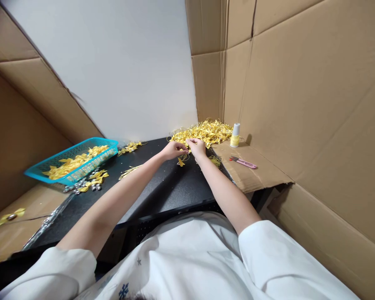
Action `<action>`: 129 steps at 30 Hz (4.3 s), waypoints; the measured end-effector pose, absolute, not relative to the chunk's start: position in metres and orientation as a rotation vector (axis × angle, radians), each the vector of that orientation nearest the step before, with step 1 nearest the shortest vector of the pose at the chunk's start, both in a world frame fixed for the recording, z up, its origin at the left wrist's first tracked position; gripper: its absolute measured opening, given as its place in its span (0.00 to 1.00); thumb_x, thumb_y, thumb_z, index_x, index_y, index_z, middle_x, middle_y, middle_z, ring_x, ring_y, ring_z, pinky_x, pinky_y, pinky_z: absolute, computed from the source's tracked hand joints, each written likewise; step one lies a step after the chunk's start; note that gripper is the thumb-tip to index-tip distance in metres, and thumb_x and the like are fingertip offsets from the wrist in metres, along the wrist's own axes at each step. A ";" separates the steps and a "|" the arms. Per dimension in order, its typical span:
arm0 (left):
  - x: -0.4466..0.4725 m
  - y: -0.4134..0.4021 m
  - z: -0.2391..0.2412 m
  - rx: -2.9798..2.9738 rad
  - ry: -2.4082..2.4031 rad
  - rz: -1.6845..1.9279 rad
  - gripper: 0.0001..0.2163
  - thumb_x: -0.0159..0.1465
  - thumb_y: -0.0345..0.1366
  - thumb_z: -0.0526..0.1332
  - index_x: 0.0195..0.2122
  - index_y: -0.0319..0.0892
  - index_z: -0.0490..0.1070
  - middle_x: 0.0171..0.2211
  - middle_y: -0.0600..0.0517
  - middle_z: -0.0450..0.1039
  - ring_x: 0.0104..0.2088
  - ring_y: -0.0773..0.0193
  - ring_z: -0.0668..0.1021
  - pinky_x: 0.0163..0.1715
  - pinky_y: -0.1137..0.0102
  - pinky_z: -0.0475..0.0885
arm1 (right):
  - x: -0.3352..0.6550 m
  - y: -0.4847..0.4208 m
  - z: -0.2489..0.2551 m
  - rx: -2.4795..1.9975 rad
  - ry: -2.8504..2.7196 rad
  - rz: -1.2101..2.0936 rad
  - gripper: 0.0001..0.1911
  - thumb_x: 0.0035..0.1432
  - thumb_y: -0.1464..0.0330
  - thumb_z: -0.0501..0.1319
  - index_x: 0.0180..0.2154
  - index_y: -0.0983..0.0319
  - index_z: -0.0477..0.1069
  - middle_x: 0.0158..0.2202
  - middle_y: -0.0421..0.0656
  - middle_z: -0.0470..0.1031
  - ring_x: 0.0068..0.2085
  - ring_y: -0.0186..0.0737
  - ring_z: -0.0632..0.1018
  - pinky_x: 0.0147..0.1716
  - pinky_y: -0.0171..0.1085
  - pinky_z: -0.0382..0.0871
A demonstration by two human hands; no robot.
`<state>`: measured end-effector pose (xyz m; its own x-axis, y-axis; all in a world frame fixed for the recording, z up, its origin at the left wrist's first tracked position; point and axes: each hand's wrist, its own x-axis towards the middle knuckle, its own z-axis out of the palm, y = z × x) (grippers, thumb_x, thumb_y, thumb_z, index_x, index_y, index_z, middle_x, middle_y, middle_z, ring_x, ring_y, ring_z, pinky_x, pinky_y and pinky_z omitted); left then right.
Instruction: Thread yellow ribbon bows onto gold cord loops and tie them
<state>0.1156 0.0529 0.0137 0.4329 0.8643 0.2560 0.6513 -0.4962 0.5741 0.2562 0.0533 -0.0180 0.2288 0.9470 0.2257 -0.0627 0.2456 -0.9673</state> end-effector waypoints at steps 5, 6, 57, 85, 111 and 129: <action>0.108 0.054 0.005 2.276 1.309 0.756 0.07 0.52 0.38 0.68 0.26 0.39 0.80 0.23 0.53 0.77 0.24 0.67 0.72 0.29 0.72 0.65 | 0.257 0.052 -0.017 -1.091 -1.100 0.833 0.15 0.46 0.59 0.63 0.30 0.65 0.75 0.31 0.43 0.78 0.35 0.38 0.76 0.37 0.35 0.68; 0.105 0.054 0.004 2.270 1.316 0.751 0.07 0.52 0.38 0.68 0.26 0.39 0.80 0.23 0.53 0.78 0.25 0.67 0.73 0.29 0.73 0.65 | 0.258 0.052 -0.016 -1.103 -1.100 0.808 0.15 0.48 0.59 0.62 0.31 0.65 0.76 0.32 0.43 0.79 0.36 0.38 0.76 0.37 0.35 0.68; 0.088 0.056 -0.001 2.247 1.330 0.634 0.13 0.47 0.36 0.68 0.28 0.42 0.63 0.20 0.59 0.74 0.23 0.67 0.73 0.27 0.73 0.63 | 0.272 0.049 -0.010 -1.498 -1.841 0.311 0.13 0.61 0.67 0.52 0.32 0.61 0.75 0.44 0.45 0.75 0.44 0.43 0.73 0.44 0.40 0.61; 0.090 0.052 0.004 2.265 1.303 0.536 0.13 0.47 0.36 0.68 0.26 0.42 0.62 0.18 0.60 0.72 0.22 0.68 0.71 0.27 0.74 0.61 | 0.267 0.046 -0.021 -1.335 -2.188 0.256 0.08 0.57 0.65 0.61 0.36 0.55 0.79 0.47 0.44 0.73 0.53 0.50 0.66 0.52 0.50 0.58; 0.084 0.058 -0.002 2.263 1.480 0.566 0.14 0.50 0.47 0.66 0.25 0.41 0.79 0.25 0.53 0.77 0.29 0.64 0.74 0.30 0.72 0.65 | 0.262 0.044 -0.025 -1.277 -2.241 0.220 0.10 0.59 0.66 0.60 0.29 0.59 0.78 0.45 0.45 0.73 0.51 0.48 0.66 0.52 0.50 0.56; 0.086 0.061 0.004 2.083 1.445 0.576 0.08 0.45 0.31 0.64 0.28 0.41 0.78 0.27 0.54 0.76 0.31 0.63 0.75 0.36 0.71 0.69 | 0.261 0.048 -0.027 -1.281 -2.142 0.173 0.09 0.59 0.66 0.60 0.31 0.59 0.78 0.45 0.46 0.73 0.52 0.51 0.68 0.51 0.52 0.57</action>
